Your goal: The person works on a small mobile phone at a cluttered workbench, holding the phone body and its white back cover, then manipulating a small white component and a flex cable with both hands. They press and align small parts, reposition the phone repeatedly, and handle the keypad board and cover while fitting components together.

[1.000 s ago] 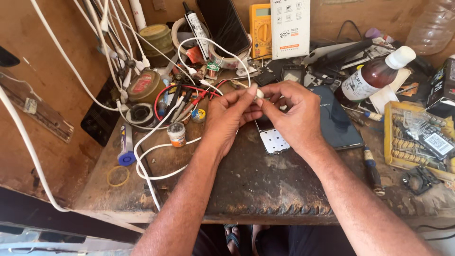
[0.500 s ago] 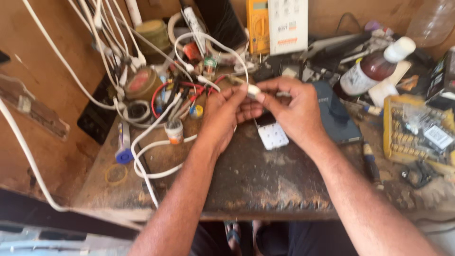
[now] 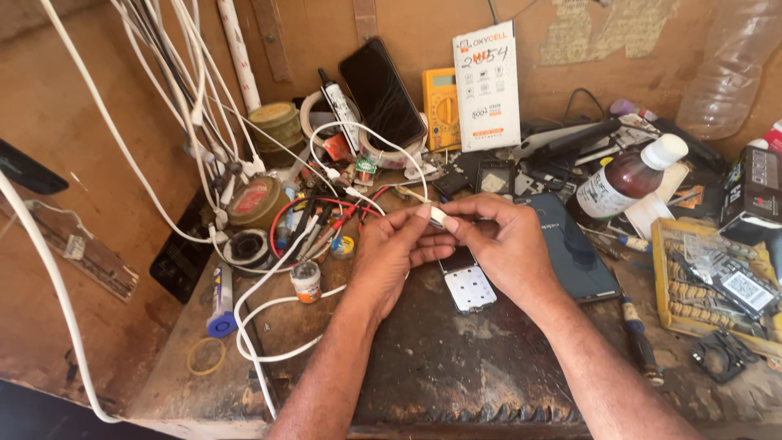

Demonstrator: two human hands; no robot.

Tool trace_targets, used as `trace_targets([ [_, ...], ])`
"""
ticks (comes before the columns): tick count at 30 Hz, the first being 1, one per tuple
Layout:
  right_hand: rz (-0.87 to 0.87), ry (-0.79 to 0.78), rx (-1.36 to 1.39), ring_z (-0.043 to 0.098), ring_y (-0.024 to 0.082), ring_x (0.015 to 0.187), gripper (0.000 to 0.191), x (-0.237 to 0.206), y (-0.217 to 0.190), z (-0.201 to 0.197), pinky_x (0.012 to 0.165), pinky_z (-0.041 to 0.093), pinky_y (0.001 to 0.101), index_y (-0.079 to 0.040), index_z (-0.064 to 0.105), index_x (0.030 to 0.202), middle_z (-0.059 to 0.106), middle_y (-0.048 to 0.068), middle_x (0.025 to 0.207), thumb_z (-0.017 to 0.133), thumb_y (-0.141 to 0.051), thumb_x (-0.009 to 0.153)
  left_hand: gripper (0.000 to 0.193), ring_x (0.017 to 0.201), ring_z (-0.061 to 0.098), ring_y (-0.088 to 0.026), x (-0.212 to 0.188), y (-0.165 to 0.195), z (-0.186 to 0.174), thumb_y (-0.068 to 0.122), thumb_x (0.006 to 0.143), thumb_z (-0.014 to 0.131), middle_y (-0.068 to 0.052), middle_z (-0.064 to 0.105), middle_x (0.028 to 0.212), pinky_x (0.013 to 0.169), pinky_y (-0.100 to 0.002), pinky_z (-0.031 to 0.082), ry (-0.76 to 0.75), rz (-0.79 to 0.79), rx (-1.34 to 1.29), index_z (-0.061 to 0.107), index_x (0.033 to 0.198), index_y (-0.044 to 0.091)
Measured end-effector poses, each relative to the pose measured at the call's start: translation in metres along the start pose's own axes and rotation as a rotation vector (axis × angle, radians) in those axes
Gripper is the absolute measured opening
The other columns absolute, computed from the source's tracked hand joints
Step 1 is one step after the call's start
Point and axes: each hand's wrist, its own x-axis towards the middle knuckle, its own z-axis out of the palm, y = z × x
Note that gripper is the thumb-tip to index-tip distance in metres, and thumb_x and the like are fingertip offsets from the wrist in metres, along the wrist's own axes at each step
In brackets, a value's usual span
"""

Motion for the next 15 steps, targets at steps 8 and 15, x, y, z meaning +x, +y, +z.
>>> trace_targets([
  [8, 0.061, -0.002, -0.085, 0.071, 0.010, 0.087, 0.017, -0.0007, -0.0010, -0.0006, 0.075, 0.058, 0.0241, -0.005, 0.079, 0.105, 0.076, 0.003, 0.102, 0.075, -0.007, 0.089, 0.036, 0.086, 0.076, -0.024, -0.0014, 0.0027, 0.0008, 0.024, 0.105, 0.055, -0.019, 0.075, 0.100, 0.078, -0.035, 0.064, -0.012, -0.033, -0.005, 0.067, 0.117, -0.008],
  [15, 0.059, -0.018, -0.075, 0.070, 0.010, 0.088, 0.019, 0.0007, 0.0000, 0.0008, 0.075, 0.058, 0.0247, -0.005, 0.079, 0.107, 0.075, 0.003, 0.102, 0.075, -0.008, 0.088, 0.038, 0.086, 0.076, -0.024, -0.0015, 0.0034, 0.0002, 0.027, 0.106, 0.053, -0.018, 0.075, 0.099, 0.078, -0.035, 0.064, -0.018, -0.050, -0.003, 0.067, 0.115, -0.008],
])
